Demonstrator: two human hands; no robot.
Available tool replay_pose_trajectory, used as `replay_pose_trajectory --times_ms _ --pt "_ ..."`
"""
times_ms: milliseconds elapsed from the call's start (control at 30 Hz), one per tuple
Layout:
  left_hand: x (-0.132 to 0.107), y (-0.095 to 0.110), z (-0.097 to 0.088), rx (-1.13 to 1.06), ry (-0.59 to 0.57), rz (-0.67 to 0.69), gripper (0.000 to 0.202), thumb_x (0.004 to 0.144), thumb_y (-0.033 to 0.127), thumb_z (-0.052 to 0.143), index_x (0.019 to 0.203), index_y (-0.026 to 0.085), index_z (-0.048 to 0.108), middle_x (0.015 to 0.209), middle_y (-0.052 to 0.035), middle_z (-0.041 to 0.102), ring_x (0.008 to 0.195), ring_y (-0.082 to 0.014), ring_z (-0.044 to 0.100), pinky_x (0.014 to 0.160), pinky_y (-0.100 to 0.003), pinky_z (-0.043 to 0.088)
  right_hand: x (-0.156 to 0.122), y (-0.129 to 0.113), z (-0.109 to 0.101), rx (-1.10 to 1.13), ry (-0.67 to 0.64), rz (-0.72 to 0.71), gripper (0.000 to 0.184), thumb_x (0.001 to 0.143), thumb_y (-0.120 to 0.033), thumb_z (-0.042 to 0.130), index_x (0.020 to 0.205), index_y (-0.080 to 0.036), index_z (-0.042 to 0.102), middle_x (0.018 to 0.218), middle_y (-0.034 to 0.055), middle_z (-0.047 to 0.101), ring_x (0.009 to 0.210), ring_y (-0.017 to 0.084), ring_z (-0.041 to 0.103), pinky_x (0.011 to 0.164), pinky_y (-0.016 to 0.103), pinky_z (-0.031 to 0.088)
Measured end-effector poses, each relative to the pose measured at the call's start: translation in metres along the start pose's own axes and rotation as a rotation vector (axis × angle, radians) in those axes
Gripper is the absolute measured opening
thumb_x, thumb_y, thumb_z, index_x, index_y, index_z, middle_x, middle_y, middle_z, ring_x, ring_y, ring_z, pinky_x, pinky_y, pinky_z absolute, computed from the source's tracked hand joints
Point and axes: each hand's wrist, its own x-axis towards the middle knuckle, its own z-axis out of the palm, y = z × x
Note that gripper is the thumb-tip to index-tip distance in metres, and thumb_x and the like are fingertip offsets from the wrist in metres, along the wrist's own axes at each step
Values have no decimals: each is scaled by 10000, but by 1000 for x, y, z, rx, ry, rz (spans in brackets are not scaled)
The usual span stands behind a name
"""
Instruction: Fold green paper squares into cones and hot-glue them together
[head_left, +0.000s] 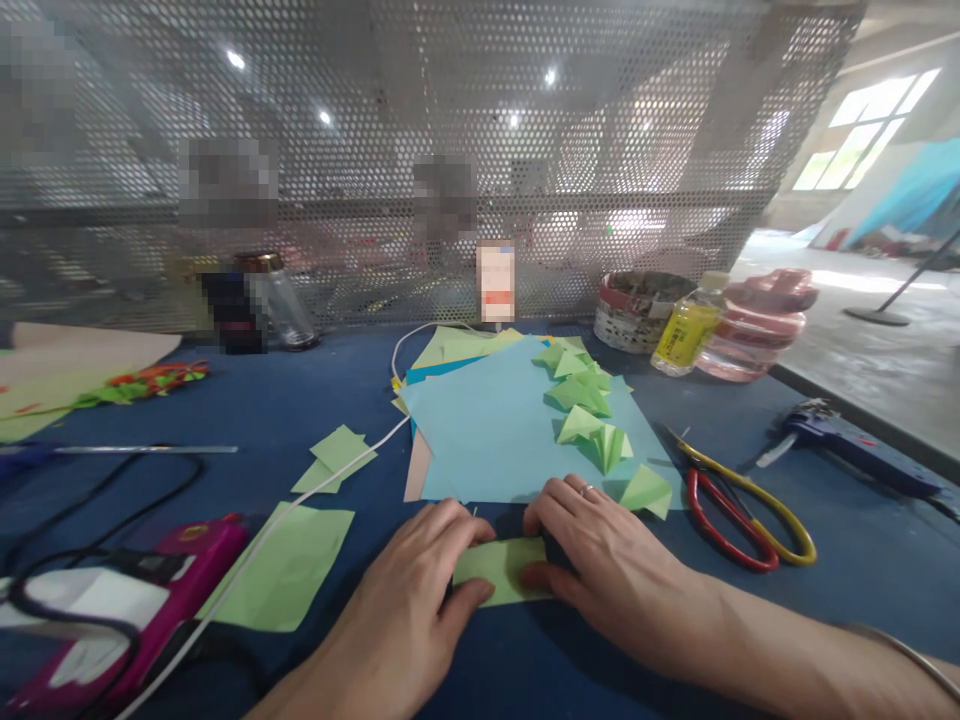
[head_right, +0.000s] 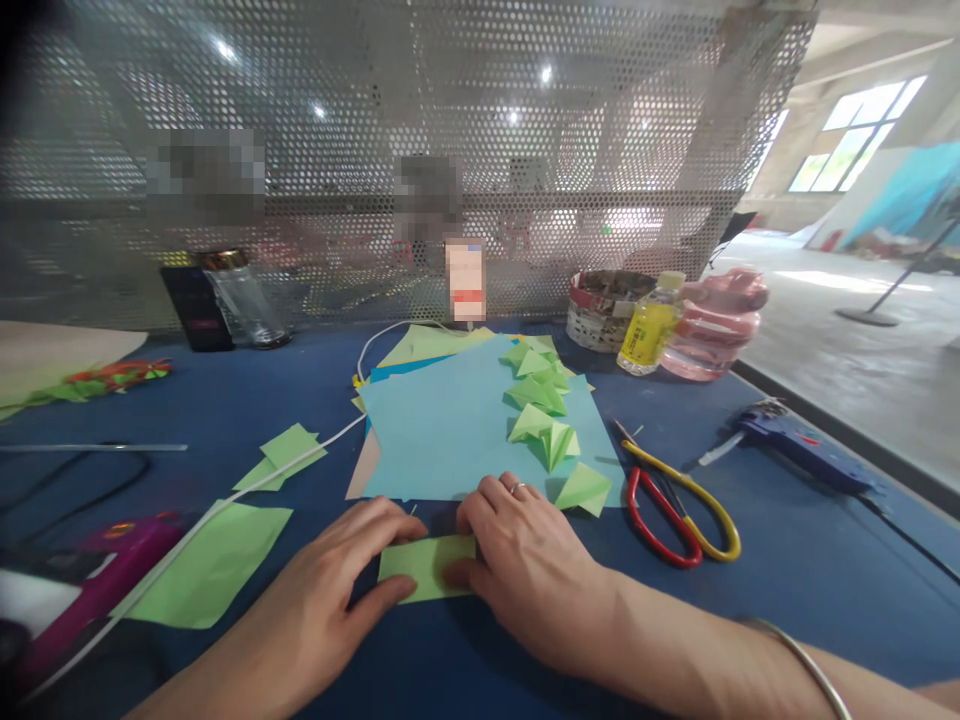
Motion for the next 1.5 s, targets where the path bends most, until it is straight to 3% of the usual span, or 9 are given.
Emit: replay_pose_trajectory --times_ms 200,367,433,633,900,1000,1200,1367,1500 --pt "-2 0 1 55 -12 -19 133 884 121 509 943 224 569 972 -31 598 958 -255 572 856 -434 451 -1 1 3 51 40 -54 123 832 -76 635 840 -177 566 919 39 585 857 196 521 773 334 437" --pt "-2 -5 1 -40 47 10 419 840 95 537 1213 278 483 1222 -40 525 1144 -243 513 971 -418 418 -3 1 3 126 75 -122 175 822 -32 615 844 -186 536 898 12 587 832 166 523 733 287 426" --pt "-2 -5 0 -34 20 6 340 860 118 541 1162 273 518 1168 -35 545 1107 -246 530 945 -422 430 -3 -1 2 126 51 -106 170 816 -77 664 879 -185 550 909 17 598 842 180 533 737 302 434" --pt "-2 -1 -1 -50 38 -22 314 856 106 553 1123 268 522 1105 -23 561 1040 -234 540 903 -404 445 -2 -3 -3 119 73 -88 516 725 -267 822 1149 -171 545 1102 73 582 1014 249 525 866 391 452" --pt "-4 -3 2 -70 61 -16 345 839 88 533 1124 282 505 1109 -16 567 1015 -225 547 887 -384 446 -3 -2 0 -1 36 -197 153 811 -230 734 877 -180 606 984 44 592 897 198 525 807 331 453" --pt "-3 -3 3 -78 57 -9 319 842 94 518 1105 275 513 1094 -19 566 993 -222 545 869 -378 447 -2 1 4 -69 90 -309 83 879 -158 624 811 -175 580 925 44 597 841 182 516 762 310 437" --pt "0 3 -4 -137 68 -48 238 893 188 502 1120 239 550 1048 -33 588 903 -199 549 843 -346 443 -3 7 -1 -238 330 -634 286 989 -124 395 800 -147 608 820 57 617 782 172 526 719 329 415" --pt "2 4 -15 -471 -15 -206 420 941 539 438 1169 218 583 1075 -59 645 944 -223 581 829 -342 451 -10 4 -8 -323 568 -899 250 925 -91 477 815 -127 699 869 47 678 898 195 574 739 366 429" --pt "2 0 -18 -743 -158 -274 558 879 600 533 1245 180 542 1100 -74 636 944 -212 593 829 -325 456 -13 5 -7 -333 623 -1005 340 934 -98 436 778 -178 727 900 13 705 960 190 581 717 369 434"
